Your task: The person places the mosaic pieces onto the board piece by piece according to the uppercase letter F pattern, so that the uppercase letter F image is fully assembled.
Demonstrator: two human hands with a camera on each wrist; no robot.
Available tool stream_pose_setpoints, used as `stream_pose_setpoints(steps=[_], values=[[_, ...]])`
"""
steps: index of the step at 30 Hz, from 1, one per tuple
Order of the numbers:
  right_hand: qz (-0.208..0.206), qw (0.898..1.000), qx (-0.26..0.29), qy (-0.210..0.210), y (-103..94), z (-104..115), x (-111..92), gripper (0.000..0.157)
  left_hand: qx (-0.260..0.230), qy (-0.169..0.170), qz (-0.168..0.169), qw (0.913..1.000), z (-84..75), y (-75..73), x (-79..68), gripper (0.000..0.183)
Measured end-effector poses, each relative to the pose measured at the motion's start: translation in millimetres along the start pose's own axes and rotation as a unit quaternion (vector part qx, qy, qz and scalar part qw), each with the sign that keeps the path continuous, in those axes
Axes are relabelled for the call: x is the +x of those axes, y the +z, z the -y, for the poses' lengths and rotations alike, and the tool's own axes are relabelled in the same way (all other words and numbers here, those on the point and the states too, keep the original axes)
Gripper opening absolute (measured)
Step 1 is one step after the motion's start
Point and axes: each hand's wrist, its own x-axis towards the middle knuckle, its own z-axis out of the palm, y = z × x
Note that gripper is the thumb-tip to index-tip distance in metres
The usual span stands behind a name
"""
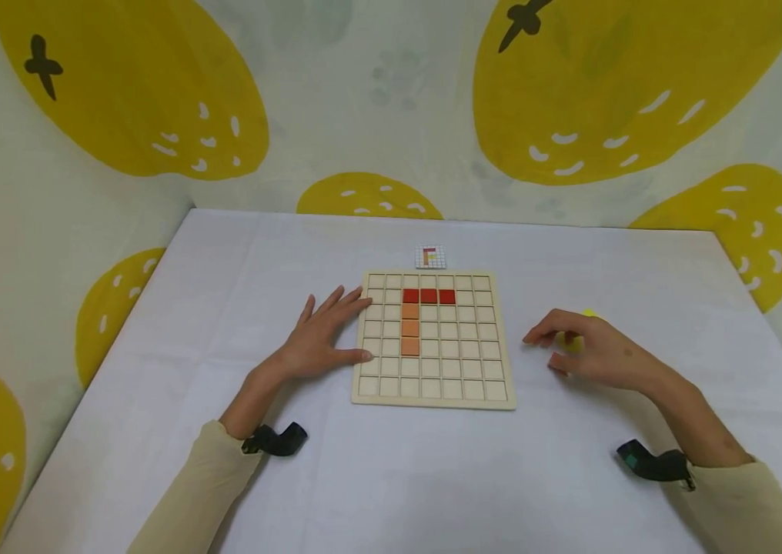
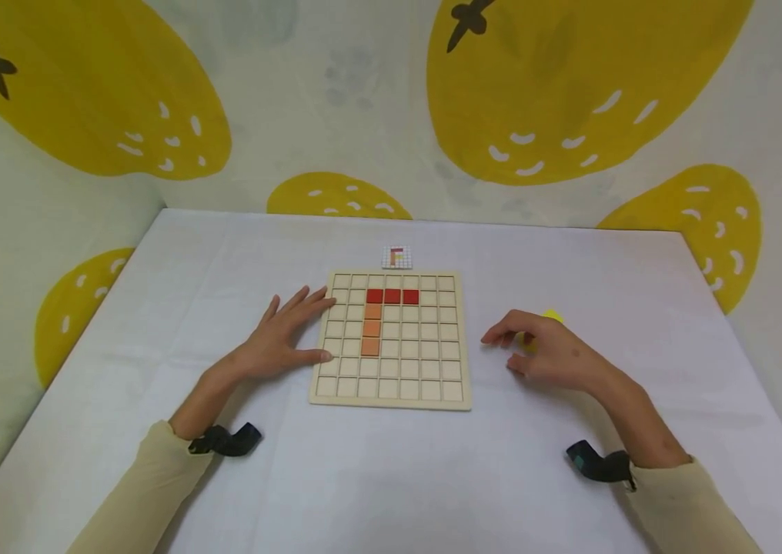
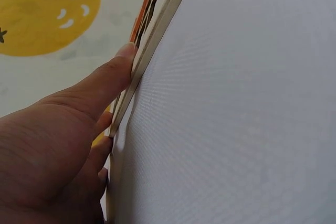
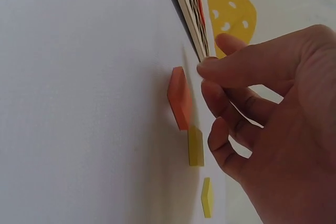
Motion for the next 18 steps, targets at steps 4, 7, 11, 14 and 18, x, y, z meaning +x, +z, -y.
stream_pose_setpoints(steps=[4, 7, 11, 14, 18], values=[[0.008, 1.0, 0.001, 0.008, -3.4, 0.2, -4.0, 0.036, 0.0, 0.002, -0.002, 1.0, 0.9, 0.7, 0.3, 0.089], [0.014, 1.0, 0.0, 0.019, -5.9, -0.8, -7.0, 0.034, 0.002, 0.002, -0.002, 1.0, 1.3, 1.3, 0.7, 0.089], [0.025, 0.999, -0.004, 0.027, -9.4, -3.2, -10.7, 0.045, 0.003, -0.001, 0.001, 1.0, 1.0, 1.3, 1.1, 0.09], [0.033, 0.999, -0.007, 0.025, -11.5, -5.5, -12.9, 0.057, 0.001, 0.0, 0.001, 1.0, 1.3, 1.0, 0.8, 0.09], [0.042, 0.999, -0.004, 0.011, -13.9, -8.2, -15.1, 0.063, -0.002, 0.003, -0.002, 1.0, 2.3, 0.8, 0.6, 0.089]])
